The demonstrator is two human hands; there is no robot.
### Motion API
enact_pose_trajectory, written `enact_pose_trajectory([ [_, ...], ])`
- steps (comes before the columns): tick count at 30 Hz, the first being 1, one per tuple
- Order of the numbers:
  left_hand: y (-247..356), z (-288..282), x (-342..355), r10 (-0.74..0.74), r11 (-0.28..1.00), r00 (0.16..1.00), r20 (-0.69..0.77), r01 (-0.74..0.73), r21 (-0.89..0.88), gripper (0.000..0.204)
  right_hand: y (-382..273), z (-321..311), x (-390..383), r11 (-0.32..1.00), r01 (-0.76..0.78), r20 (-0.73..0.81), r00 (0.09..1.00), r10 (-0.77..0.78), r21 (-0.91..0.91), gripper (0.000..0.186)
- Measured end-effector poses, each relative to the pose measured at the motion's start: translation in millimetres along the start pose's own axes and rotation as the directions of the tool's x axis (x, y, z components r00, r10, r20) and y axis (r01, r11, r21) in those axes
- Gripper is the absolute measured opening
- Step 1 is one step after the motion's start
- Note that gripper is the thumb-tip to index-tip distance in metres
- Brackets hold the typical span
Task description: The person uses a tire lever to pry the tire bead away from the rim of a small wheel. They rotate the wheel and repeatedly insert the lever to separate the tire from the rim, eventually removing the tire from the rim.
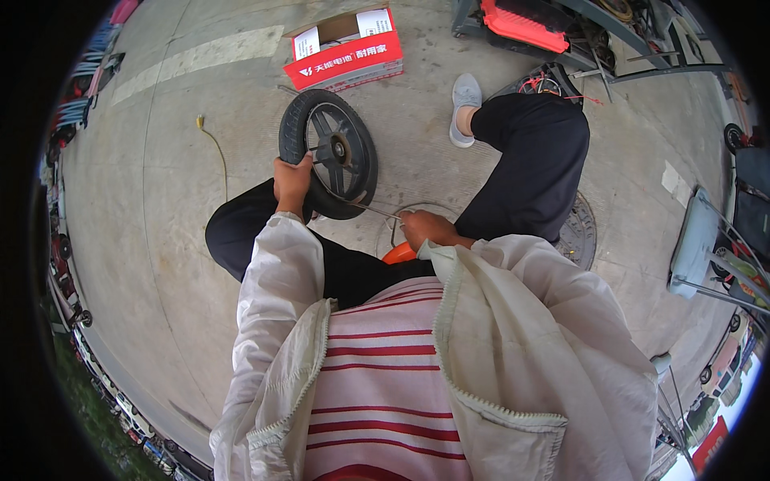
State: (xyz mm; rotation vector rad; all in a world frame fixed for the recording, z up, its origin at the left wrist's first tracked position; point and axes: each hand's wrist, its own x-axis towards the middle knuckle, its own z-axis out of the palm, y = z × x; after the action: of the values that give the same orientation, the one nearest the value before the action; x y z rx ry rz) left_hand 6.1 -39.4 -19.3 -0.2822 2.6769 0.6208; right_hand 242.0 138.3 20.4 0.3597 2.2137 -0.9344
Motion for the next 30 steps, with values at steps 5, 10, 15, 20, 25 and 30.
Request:
enact_pose_trajectory([
  [5, 5.9, 3.0, -0.2, 0.020, 0.997, 0.998, -0.058, -0.024, -0.072, 0.079, -1.7, -9.2, -8.2, 0.999, -0.028, -0.086, 0.996, 0.025, -0.036, 0.033],
  [10, 6.3, 1.1, -19.4, 0.153, 0.911, 0.983, -0.099, -0.179, -0.372, 0.087, -11.7, -27.0, -11.0, 0.987, -0.163, -0.117, 0.980, 0.160, -0.010, 0.030],
  [15, -15.2, 39.6, -37.6, 0.253, 0.786, 0.967, -0.035, -0.226, -0.576, 0.075, 4.1, -22.9, -8.6, 0.997, -0.063, -0.173, 0.982, 0.069, 0.038, 0.029],
  [20, 0.1, 11.7, -48.0, 0.156, 0.977, 0.984, 0.084, -0.142, -0.161, 0.080, -7.3, -52.5, -17.2, 0.993, -0.002, -0.093, 0.996, -0.009, -0.121, 0.027],
  [25, 3.4, -2.5, -72.4, 0.159, 0.973, 0.984, 0.080, -0.143, -0.180, 0.083, -21.7, -79.6, -28.6, 0.957, 0.112, -0.082, 0.987, -0.138, -0.269, 0.023],
  [30, -22.2, 12.7, -64.6, 0.254, 0.941, 0.962, 0.097, -0.223, -0.256, 0.086, -22.6, -82.6, -20.3, 0.952, 0.117, -0.080, 0.986, -0.145, -0.283, 0.022],
])
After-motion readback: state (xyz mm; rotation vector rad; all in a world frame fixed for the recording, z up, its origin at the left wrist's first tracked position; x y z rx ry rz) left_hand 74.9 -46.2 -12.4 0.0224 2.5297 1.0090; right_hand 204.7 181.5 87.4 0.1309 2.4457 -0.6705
